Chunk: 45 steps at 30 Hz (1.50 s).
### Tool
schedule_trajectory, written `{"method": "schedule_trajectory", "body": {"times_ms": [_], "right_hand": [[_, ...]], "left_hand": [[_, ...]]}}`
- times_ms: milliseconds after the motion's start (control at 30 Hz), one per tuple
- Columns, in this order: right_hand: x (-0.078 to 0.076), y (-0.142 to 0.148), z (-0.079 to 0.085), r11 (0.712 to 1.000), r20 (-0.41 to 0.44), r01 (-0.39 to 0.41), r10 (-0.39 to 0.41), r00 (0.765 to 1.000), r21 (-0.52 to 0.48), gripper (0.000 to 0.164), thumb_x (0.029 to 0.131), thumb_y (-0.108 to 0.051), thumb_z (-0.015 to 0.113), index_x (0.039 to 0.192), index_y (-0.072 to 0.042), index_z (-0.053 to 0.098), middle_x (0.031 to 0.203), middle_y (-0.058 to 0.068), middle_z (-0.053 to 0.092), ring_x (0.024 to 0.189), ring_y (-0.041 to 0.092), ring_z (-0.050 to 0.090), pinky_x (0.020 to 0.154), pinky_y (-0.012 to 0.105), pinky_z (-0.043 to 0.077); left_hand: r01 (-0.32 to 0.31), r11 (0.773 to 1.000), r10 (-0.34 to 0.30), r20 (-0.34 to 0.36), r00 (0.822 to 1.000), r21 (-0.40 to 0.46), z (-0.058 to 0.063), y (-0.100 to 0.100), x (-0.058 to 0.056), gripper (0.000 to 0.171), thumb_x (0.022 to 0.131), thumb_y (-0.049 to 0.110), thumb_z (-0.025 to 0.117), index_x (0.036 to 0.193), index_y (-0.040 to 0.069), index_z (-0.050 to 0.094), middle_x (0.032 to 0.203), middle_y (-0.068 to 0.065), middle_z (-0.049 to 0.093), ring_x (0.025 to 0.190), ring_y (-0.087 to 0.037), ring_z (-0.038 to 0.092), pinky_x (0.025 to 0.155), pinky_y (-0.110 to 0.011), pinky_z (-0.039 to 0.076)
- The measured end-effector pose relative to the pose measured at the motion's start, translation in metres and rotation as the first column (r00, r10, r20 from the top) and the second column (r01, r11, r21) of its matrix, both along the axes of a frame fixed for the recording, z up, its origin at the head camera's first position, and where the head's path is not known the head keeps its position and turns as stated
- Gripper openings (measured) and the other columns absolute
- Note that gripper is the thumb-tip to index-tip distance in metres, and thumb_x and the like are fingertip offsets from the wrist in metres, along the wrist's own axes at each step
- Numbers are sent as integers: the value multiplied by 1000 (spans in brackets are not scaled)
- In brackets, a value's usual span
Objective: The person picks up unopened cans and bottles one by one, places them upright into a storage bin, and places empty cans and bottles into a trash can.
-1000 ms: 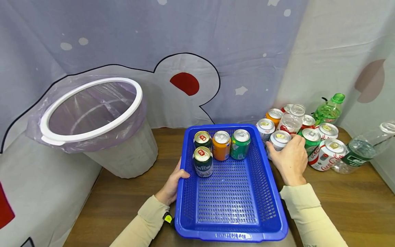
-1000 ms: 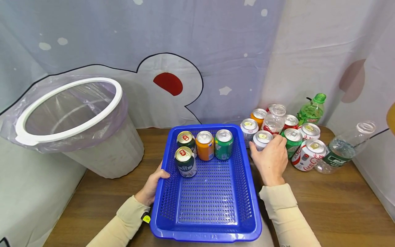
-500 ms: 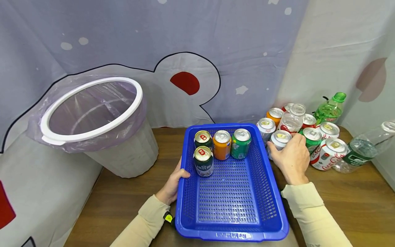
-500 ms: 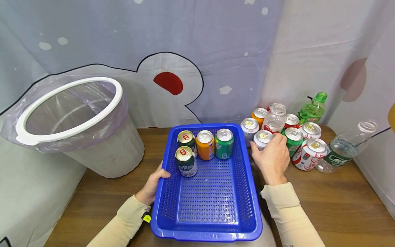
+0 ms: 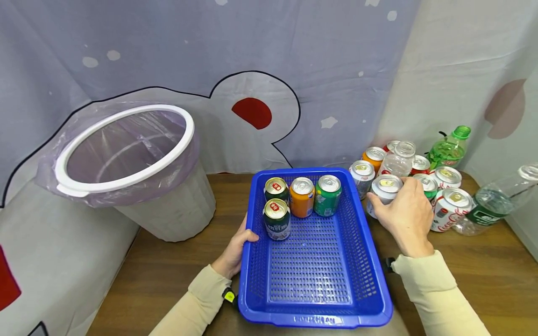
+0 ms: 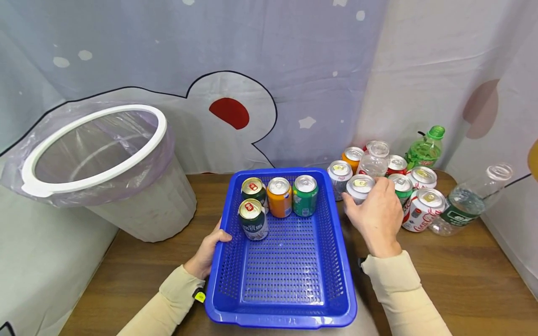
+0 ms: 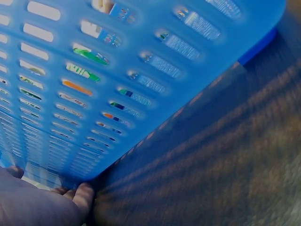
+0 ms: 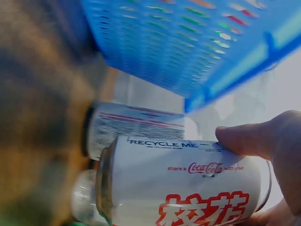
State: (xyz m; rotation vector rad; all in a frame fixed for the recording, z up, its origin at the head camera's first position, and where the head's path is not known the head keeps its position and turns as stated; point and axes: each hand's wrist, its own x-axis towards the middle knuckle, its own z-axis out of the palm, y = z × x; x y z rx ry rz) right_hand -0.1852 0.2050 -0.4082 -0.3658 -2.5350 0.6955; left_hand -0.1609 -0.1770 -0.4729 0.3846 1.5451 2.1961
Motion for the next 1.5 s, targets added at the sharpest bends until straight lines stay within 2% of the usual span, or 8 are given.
{"method": "schedule_trajectory", "body": {"times_ms": [233,400,633,833,967,1200,1367,1500], "right_hand": [[13,1,26,1000,-14,-11,11,1000,23,80,78,-44,84,132,6,52,121,32,59,103,58,57,77,68,43],[22,-2,44,1000,-72,-14,16,997,26,80,76,-41,86,133,4,54,122,30,60,104,57,57,78,68,43],[33,-8,65,998,-222,-47,53,974,32,79,72,-35,89,134,2,57,122,28,63,105,53,59,79,68,43],[40,-16,81,995,-250,-85,93,964,42,77,71,-33,89,131,3,58,121,27,63,106,52,59,82,66,44],[44,-25,91,992,-263,-111,125,957,66,75,70,-34,90,128,3,60,117,27,64,104,52,60,79,66,44],[43,-47,96,977,-243,-184,205,948,105,76,70,-37,89,129,2,59,117,25,65,96,54,62,75,66,45],[40,-64,92,959,-235,-257,280,931,122,70,71,-34,88,125,1,60,112,23,67,89,51,65,74,63,47],[35,-77,86,935,-179,-329,349,920,131,69,72,-34,87,124,2,59,114,22,67,92,47,65,76,60,49]], "left_hand": [[-19,1000,19,9,1000,0,0,1,0,101,79,6,39,166,36,-2,172,-4,8,151,-32,20,120,-49,25],[-18,1000,18,8,1000,-2,0,1,0,101,79,6,39,166,35,-2,172,-4,9,150,-31,21,119,-48,26],[-9,1000,9,4,1000,-13,0,0,0,100,79,6,39,166,34,-1,172,-6,10,147,-31,27,117,-47,31],[-20,1000,20,6,1000,-18,0,0,1,99,79,6,39,166,32,0,171,-6,12,146,-30,28,118,-47,30],[-28,999,28,10,1000,-17,0,1,1,99,79,6,39,166,33,0,171,-6,12,146,-31,27,118,-48,29],[-22,1000,22,11,1000,-21,1,0,1,99,80,7,39,166,34,-1,171,-6,11,147,-32,25,119,-50,27],[-19,1000,19,11,1000,-20,1,1,1,99,80,7,39,166,35,-2,172,-5,10,149,-31,24,119,-49,26],[-23,1000,23,9,1000,-16,1,1,1,99,80,7,40,166,36,-1,172,-4,10,149,-32,23,119,-49,26]]}}
